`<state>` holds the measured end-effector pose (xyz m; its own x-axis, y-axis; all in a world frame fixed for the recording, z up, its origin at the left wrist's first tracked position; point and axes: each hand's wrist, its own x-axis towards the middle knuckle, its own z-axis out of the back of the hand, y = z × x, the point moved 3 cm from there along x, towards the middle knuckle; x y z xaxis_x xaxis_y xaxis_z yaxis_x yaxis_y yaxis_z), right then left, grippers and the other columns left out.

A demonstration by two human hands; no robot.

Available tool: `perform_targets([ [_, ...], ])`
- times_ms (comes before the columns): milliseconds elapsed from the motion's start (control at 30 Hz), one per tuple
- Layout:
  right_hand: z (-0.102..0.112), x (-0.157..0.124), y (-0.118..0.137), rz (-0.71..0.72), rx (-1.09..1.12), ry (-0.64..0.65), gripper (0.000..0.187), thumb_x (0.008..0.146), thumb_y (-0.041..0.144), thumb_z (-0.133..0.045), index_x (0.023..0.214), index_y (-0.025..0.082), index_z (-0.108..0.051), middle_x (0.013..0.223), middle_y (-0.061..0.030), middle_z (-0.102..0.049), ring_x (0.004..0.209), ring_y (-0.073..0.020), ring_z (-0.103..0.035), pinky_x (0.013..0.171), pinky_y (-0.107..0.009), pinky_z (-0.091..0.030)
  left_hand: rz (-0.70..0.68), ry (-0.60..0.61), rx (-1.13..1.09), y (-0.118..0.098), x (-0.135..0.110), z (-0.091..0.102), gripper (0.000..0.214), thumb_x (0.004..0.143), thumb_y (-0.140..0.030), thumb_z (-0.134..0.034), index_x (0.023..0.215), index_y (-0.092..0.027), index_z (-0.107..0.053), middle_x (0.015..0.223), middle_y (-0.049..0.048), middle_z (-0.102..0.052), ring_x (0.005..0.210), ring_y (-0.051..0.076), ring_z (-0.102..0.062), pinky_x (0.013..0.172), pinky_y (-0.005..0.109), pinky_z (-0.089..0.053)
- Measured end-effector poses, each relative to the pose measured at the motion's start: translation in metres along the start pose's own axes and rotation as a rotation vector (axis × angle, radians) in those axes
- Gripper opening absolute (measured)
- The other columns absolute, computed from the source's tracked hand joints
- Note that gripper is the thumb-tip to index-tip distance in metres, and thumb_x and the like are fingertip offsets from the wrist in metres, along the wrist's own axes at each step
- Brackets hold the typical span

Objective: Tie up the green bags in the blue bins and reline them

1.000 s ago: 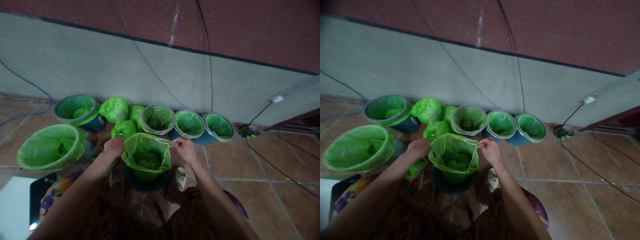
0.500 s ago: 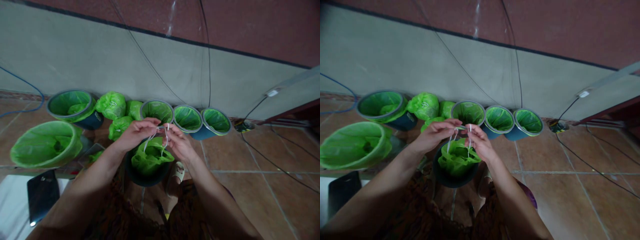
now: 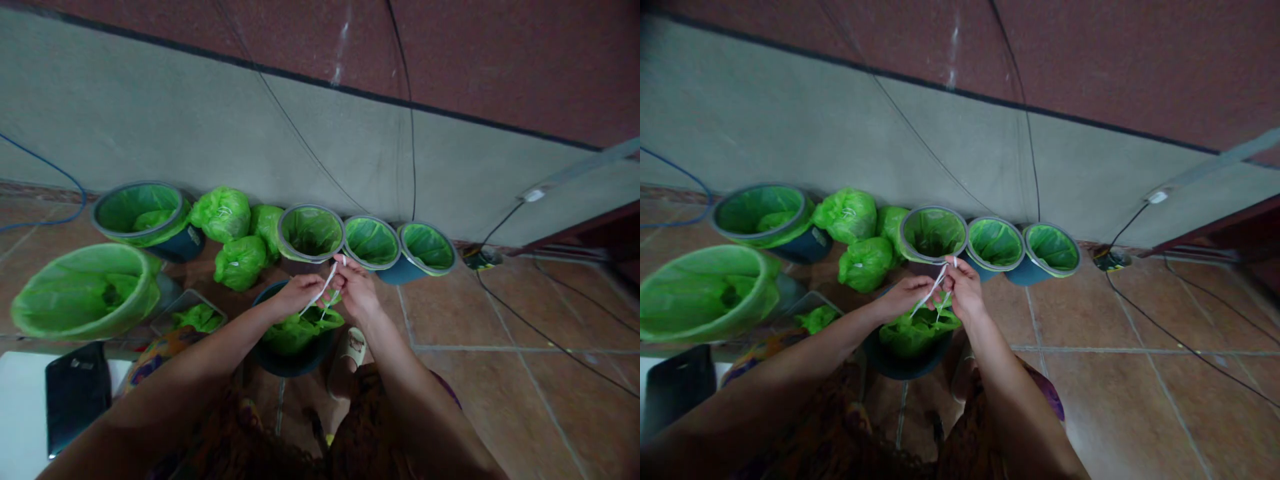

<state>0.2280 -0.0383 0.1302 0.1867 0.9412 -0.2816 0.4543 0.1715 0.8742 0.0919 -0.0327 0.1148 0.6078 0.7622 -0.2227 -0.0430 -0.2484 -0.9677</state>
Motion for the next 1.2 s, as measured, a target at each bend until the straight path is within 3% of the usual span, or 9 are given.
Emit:
perform_targets([
  [167,0.019,0.014,0.004,-0.059,0.024,-0.114,0.019,0.069,0.013,-0.068,0.088,0.017,-0.065,0.056,0.0081,-0.048,0.041,-0.0024,-0.024,0.037,-0.018,-0.018,-0.04,0.102,0.265,0.007,-0.005,-0.001,0.038,0.09,-0.048,-0.046,0.085,-0.014,-0.064,0.074,0.0032,-0.064,0.069,0.014,-0.058,0.068,0.025,-0.047],
  [333,0.026,0.021,0.01,-0.103,0.203,-0.12,0.02,0.072,0.006,-0.06,0.087,0.019,-0.06,0.056,0.0093,-0.041,0.042,-0.004,-0.028,0.037,-0.016,-0.024,-0.056,0.165,0.468,0.007,-0.004,0.002,0.034,0.092,-0.042,-0.04,0.084,-0.017,-0.062,0.07,0.001,-0.061,0.066,0.014,-0.057,0.064,0.023,-0.043],
  [467,0.04,0.026,0.03,-0.019,0.302,-0.169,0.019,0.074,0.004,-0.058,0.082,0.021,-0.056,0.057,0.0095,-0.042,0.043,-0.0035,-0.033,0.041,-0.014,-0.03,-0.095,0.148,0.602,0.014,-0.006,0.005,0.033,0.091,-0.039,-0.041,0.075,-0.019,-0.062,0.064,0.0001,-0.058,0.062,0.013,-0.053,0.062,0.024,-0.04],
  [633,0.043,0.024,0.037,-0.058,0.036,-0.173,0.014,0.072,0.008,-0.063,0.083,0.016,-0.064,0.059,0.0052,-0.055,0.047,-0.0043,-0.045,0.045,-0.015,-0.037,-0.044,-0.146,0.493,0.025,-0.002,0.018,0.03,0.088,-0.034,-0.042,0.066,-0.019,-0.056,0.057,-0.0012,-0.05,0.057,0.012,-0.047,0.056,0.024,-0.037],
  [800,0.017,0.009,0.035,0.003,-0.226,0.099,0.022,0.07,0.029,-0.075,0.089,0.017,-0.072,0.074,0.0003,-0.067,0.053,-0.0062,-0.051,0.048,-0.019,-0.039,-0.096,-0.337,0.231,0.017,0.008,0.034,0.032,0.09,-0.039,-0.04,0.076,-0.016,-0.058,0.059,-0.0025,-0.052,0.05,0.009,-0.045,0.052,0.022,-0.036],
  [933,-0.015,-0.006,0.031,0.001,-0.177,0.437,0.025,0.073,0.035,-0.076,0.092,0.019,-0.073,0.082,-0.0009,-0.069,0.063,-0.0087,-0.056,0.06,-0.022,-0.046,-0.17,-0.165,0.425,0.007,0.009,0.022,0.031,0.09,-0.035,-0.043,0.079,-0.014,-0.064,0.057,-0.0038,-0.05,0.051,0.008,-0.042,0.053,0.021,-0.034],
  [1000,-0.027,-0.007,0.026,-0.018,-0.125,0.509,0.025,0.073,0.035,-0.076,0.093,0.02,-0.073,0.084,-0.0016,-0.07,0.066,-0.0102,-0.057,0.061,-0.023,-0.047,-0.19,-0.002,0.549,0.006,0.007,0.009,0.027,0.088,-0.028,-0.046,0.075,-0.014,-0.065,0.059,-0.0027,-0.053,0.054,0.009,-0.044,0.056,0.021,-0.035],
  [1100,-0.032,0.002,0.022,0.049,-0.06,0.434,0.025,0.072,0.035,-0.078,0.092,0.022,-0.073,0.084,-0.0007,-0.07,0.065,-0.0094,-0.057,0.063,-0.023,-0.047,-0.167,0.262,0.667,0.009,0.0,-0.007,0.022,0.084,-0.021,-0.05,0.083,-0.015,-0.071,0.065,-0.0007,-0.061,0.06,0.01,-0.052,0.061,0.021,-0.038],
  [1200,-0.024,0.014,0.016,0.087,-0.127,0.323,0.03,0.074,0.039,-0.075,0.099,0.023,-0.07,0.091,-0.0011,-0.071,0.073,-0.0104,-0.061,0.069,-0.024,-0.048,-0.144,0.329,0.678,0.012,-0.003,-0.01,0.024,0.086,-0.026,-0.051,0.086,-0.015,-0.073,0.067,0.0003,-0.065,0.062,0.011,-0.054,0.062,0.021,-0.038],
])
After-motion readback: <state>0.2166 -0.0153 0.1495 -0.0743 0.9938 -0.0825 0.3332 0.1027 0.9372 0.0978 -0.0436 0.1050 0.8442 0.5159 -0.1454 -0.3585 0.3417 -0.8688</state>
